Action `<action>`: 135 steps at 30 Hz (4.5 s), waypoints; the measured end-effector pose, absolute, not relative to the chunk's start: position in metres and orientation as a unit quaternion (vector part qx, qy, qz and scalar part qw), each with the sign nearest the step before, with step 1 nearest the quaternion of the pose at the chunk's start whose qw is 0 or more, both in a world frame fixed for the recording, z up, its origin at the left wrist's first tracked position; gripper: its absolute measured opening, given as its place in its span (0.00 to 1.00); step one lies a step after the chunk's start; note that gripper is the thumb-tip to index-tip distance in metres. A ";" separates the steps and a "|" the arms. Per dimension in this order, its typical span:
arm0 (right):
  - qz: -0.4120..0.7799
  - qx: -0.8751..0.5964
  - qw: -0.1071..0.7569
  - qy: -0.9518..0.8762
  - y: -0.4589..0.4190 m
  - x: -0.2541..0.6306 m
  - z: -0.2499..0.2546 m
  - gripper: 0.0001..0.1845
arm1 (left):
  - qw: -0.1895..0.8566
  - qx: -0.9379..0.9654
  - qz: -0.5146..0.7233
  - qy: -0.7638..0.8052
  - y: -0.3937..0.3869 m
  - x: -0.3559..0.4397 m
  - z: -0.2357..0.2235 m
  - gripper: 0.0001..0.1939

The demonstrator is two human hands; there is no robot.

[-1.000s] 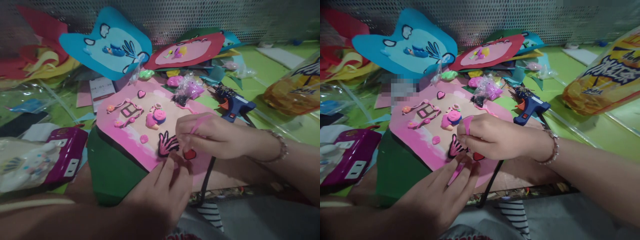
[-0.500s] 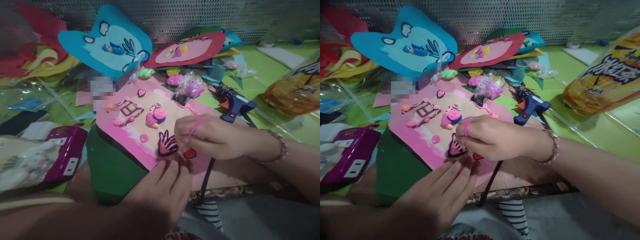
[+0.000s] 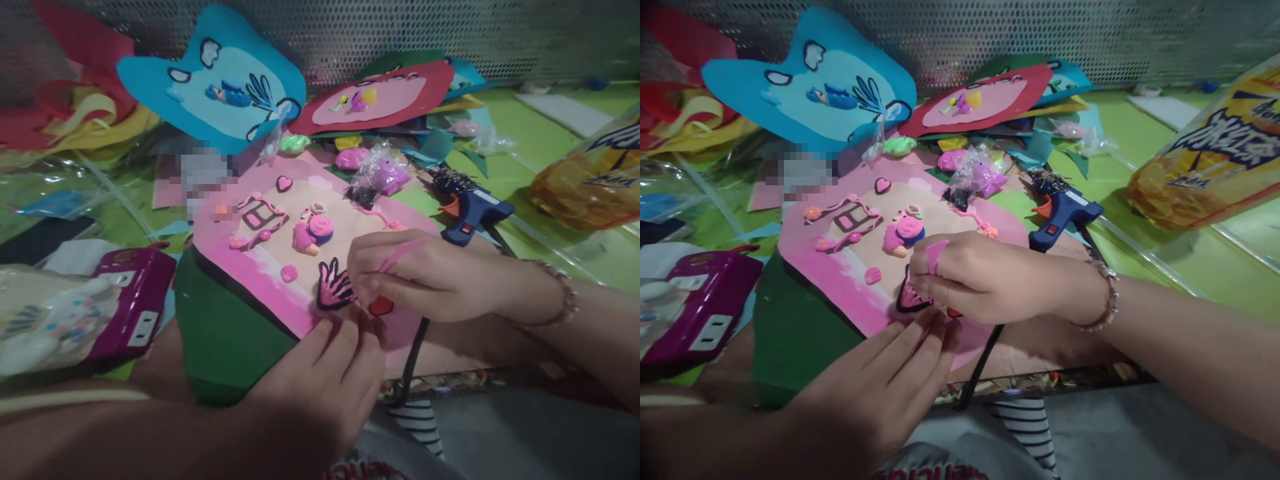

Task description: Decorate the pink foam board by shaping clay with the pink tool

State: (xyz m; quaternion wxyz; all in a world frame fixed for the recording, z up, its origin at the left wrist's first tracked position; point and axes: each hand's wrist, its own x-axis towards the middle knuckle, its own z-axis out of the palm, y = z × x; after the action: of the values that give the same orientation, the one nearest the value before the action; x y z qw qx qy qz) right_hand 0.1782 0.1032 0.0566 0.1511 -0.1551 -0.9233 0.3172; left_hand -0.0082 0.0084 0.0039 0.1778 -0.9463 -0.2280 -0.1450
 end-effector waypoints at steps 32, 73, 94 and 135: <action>0.237 -0.184 0.244 -0.922 0.109 0.185 0.053 0.11 | 0.187 -0.936 -0.130 -0.268 -0.001 -0.008 0.013 0.18; -0.099 -0.110 0.007 -0.989 0.098 0.187 0.051 0.07 | 0.217 -0.931 -0.092 -0.277 0.003 -0.006 0.012 0.20; -0.152 -0.138 0.022 -0.978 0.070 0.176 0.054 0.06 | 0.206 -0.937 -0.080 -0.270 -0.002 -0.008 0.012 0.19; -0.136 -0.125 0.014 -0.983 0.093 0.193 0.064 0.11 | 0.209 -0.939 -0.031 -0.271 0.000 -0.006 0.018 0.20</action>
State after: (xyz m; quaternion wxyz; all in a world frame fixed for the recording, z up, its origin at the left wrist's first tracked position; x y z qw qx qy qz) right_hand 0.1932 0.0926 0.0641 0.0139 -0.1248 -0.9827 -0.1363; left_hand -0.0062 -0.0003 0.0178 0.2093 -0.9390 -0.2712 -0.0311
